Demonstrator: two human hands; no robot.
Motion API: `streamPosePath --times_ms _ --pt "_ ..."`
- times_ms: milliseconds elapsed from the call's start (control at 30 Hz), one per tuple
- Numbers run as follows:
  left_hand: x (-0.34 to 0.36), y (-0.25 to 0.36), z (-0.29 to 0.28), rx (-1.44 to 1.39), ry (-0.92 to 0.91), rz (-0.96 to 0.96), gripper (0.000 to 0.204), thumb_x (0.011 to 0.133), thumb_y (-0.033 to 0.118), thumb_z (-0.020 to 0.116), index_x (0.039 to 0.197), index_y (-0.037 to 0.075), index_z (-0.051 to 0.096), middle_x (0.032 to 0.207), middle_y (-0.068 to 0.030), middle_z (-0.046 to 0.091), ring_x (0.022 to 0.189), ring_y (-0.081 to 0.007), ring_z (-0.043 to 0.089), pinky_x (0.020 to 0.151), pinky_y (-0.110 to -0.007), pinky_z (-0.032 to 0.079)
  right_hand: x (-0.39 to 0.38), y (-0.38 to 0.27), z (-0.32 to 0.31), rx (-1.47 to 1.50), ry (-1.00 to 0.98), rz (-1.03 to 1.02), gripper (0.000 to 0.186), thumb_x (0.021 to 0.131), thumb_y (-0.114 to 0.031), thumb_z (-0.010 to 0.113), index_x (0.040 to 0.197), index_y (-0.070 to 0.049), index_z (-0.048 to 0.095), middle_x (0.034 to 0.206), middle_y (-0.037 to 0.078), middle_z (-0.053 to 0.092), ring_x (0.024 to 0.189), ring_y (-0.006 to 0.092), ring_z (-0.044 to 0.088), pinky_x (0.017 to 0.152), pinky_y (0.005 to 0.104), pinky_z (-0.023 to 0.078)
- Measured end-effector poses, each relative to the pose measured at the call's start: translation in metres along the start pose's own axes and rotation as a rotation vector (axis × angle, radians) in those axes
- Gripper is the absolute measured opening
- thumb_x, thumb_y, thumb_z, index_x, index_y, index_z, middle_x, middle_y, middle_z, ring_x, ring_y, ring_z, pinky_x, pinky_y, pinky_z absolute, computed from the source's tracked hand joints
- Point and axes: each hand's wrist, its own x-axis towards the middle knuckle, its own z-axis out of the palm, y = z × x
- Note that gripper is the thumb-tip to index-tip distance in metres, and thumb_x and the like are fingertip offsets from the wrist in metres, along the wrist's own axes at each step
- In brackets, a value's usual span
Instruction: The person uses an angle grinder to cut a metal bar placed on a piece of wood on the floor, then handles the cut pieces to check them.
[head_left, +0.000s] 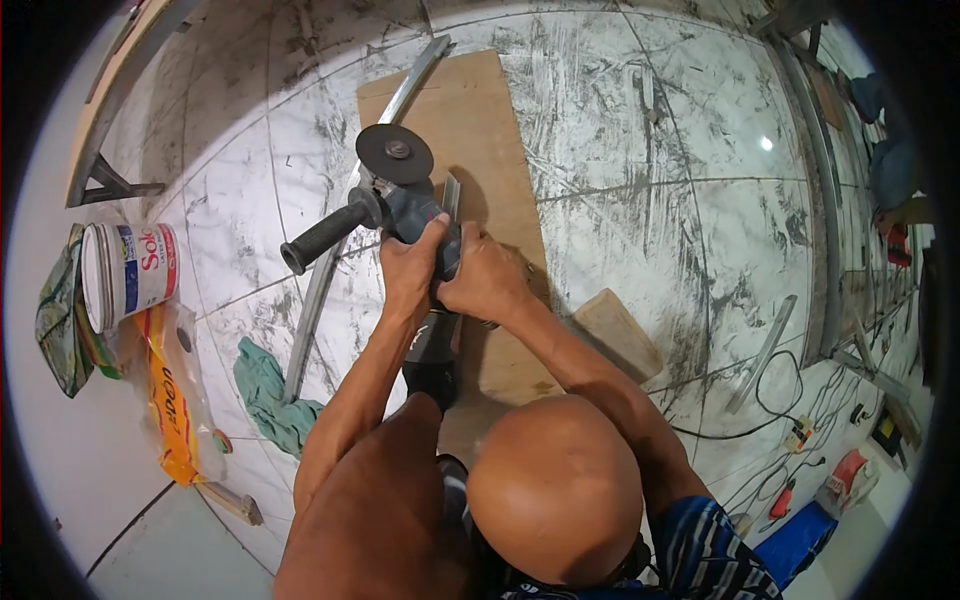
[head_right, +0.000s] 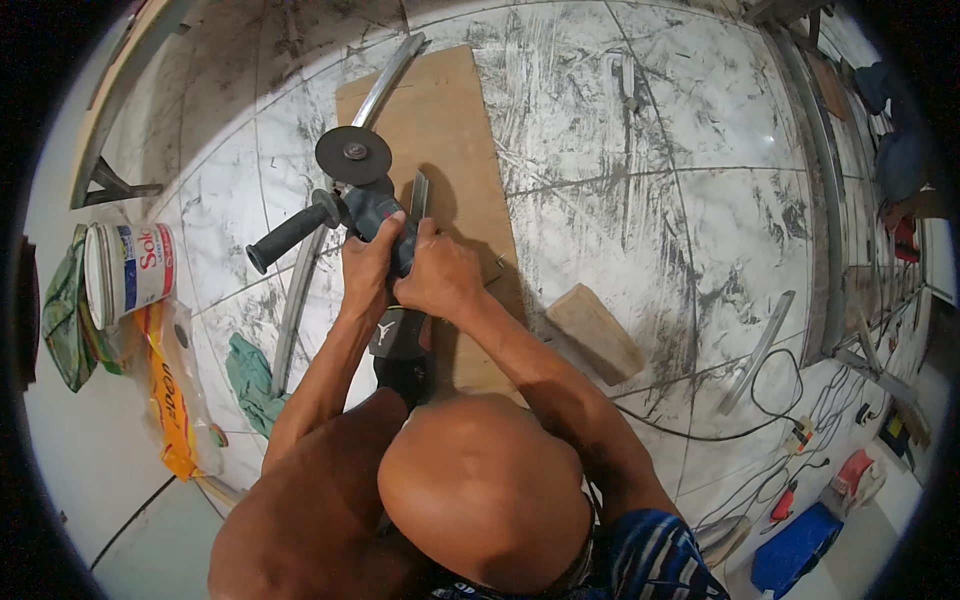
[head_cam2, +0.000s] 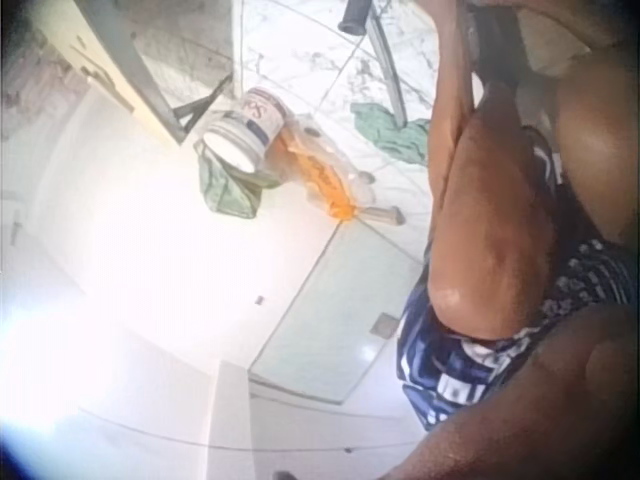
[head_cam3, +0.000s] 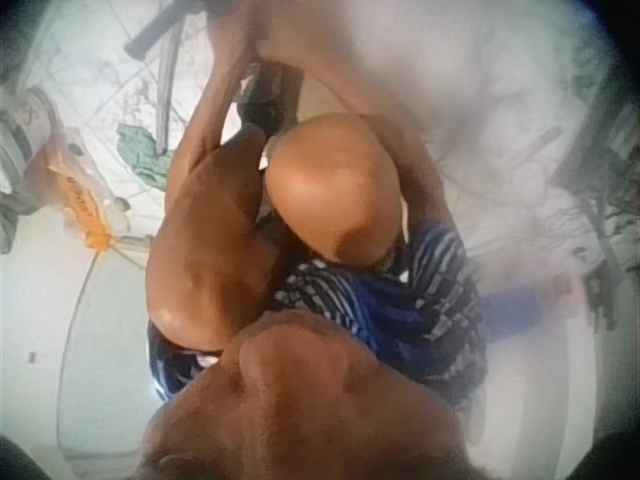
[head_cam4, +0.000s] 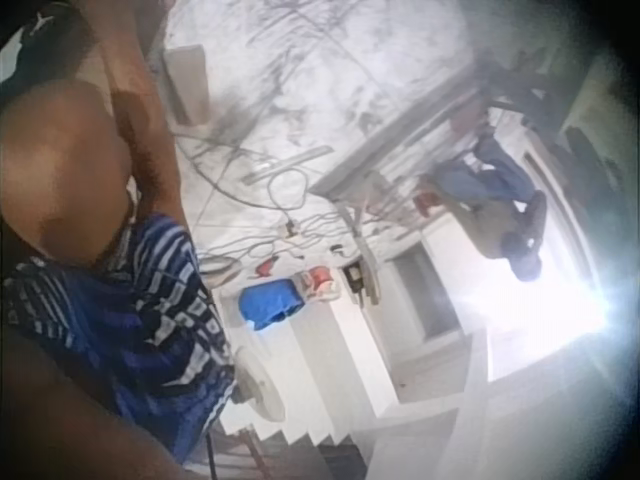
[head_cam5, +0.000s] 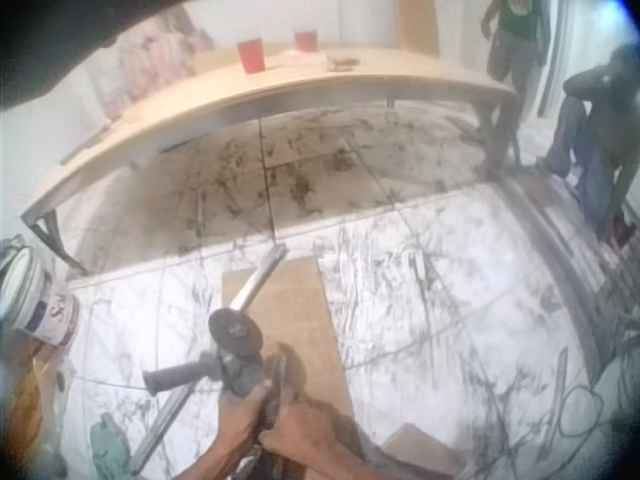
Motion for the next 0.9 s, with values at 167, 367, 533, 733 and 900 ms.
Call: streamPosePath --times_ms 167,367,533,733,900 --pt "-0.013 0.019 -0.012 0.179 -0.097 0.106 0.047 0.085 0.029 0.075 0.114 -0.004 0.059 0.096 -0.0087 0.067 0.084 -0.0150 0.064 0.074 -0.028 0.052 -0.008 -0.015 -0.017 0.102 -0.025 0.065 0.059 0.063 -0.028 0.074 0.106 0.006 0.053 0.089 0.028 0.069 0.090 0.0429 0.068 0.081 0.0471 0.055" --pt "-0.010 -0.018 -0.046 1.014 -0.140 0.274 0.075 0.086 0.044 0.073 0.131 -0.009 0.046 0.109 -0.0262 0.064 0.097 -0.0318 0.066 0.082 -0.040 0.053 0.020 0.016 -0.044 -0.014 0.156 0.151 0.063 0.064 -0.033 0.077 0.109 0.005 0.054 0.095 0.026 0.069 0.092 0.0403 0.069 0.083 0.0468 0.055" --pt "0.002 -0.074 -0.044 1.109 -0.073 0.405 0.065 0.082 0.041 0.076 0.119 -0.005 0.051 0.105 -0.0259 0.061 0.096 -0.0417 0.062 0.081 -0.047 0.052 0.037 0.048 -0.057 -0.146 0.253 0.254 0.070 0.065 -0.035 0.075 0.116 0.007 0.052 0.098 0.027 0.069 0.094 0.0409 0.069 0.085 0.0462 0.054" --pt "0.002 -0.097 -0.043 1.103 0.037 0.509 0.043 0.083 0.030 0.075 0.102 0.001 0.050 0.093 -0.0222 0.058 0.083 -0.0440 0.061 0.074 -0.051 0.051 0.050 0.064 -0.034 -0.152 0.292 0.295 0.071 0.065 -0.032 0.074 0.116 0.010 0.051 0.099 0.029 0.068 0.093 0.0416 0.069 0.085 0.0472 0.054" --pt "0.006 -0.102 -0.061 1.017 -0.027 0.472 0.038 0.083 0.025 0.074 0.102 0.001 0.052 0.095 -0.0214 0.060 0.080 -0.0426 0.061 0.071 -0.050 0.050 0.053 0.059 -0.014 -0.198 0.337 0.305 0.068 0.066 -0.032 0.074 0.114 0.009 0.051 0.099 0.029 0.067 0.093 0.0420 0.069 0.086 0.0485 0.053"
